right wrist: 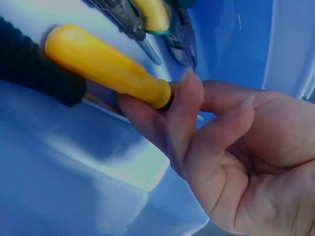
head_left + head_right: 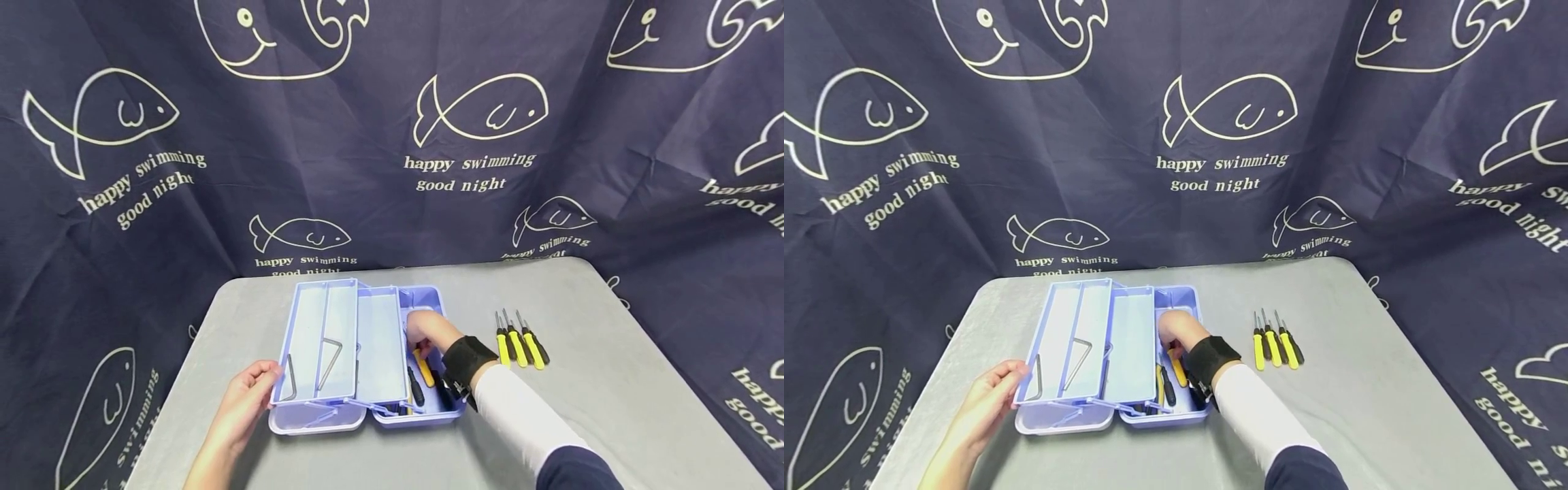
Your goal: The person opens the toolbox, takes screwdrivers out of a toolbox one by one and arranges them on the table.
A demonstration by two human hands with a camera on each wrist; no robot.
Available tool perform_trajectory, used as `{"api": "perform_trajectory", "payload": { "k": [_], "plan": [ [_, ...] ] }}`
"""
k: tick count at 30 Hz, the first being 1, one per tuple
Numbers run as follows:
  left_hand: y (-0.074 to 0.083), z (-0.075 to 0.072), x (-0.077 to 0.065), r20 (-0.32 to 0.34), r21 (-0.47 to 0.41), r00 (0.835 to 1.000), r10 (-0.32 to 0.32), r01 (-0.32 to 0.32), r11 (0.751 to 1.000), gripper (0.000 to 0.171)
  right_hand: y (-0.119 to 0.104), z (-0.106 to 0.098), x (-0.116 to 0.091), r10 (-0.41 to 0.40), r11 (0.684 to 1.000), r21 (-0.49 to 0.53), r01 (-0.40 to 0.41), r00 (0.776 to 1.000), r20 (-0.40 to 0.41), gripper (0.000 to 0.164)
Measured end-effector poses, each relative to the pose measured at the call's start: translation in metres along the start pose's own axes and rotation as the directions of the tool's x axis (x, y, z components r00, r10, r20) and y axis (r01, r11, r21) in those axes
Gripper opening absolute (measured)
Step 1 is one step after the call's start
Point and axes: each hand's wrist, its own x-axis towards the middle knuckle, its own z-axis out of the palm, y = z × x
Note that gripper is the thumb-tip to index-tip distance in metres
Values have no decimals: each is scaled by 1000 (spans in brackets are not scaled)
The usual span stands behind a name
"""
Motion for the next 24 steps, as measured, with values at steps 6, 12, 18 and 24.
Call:
{"api": "perform_trajectory", "payload": {
  "k": [6, 12, 18, 24],
  "plan": [
    [-1, 1, 0, 3, 5, 1000, 6, -6, 1000, 11, 2, -6, -9, -7, 989, 146, 20, 996, -90, 15],
    [-3, 0, -1, 5, -6, 1000, 7, -7, 1000, 11, 6, -24, -29, -54, 994, 88, 71, 982, -183, 12],
    [-4, 0, -1, 8, -11, 1000, 4, -4, 1000, 11, 30, -39, -41, -132, 986, 63, 152, 960, -246, 25],
    [-2, -1, 0, 11, -6, 1000, 13, -13, 1000, 11, 66, -56, -54, -216, 959, 103, 264, 917, -335, 21]
  ]
}}
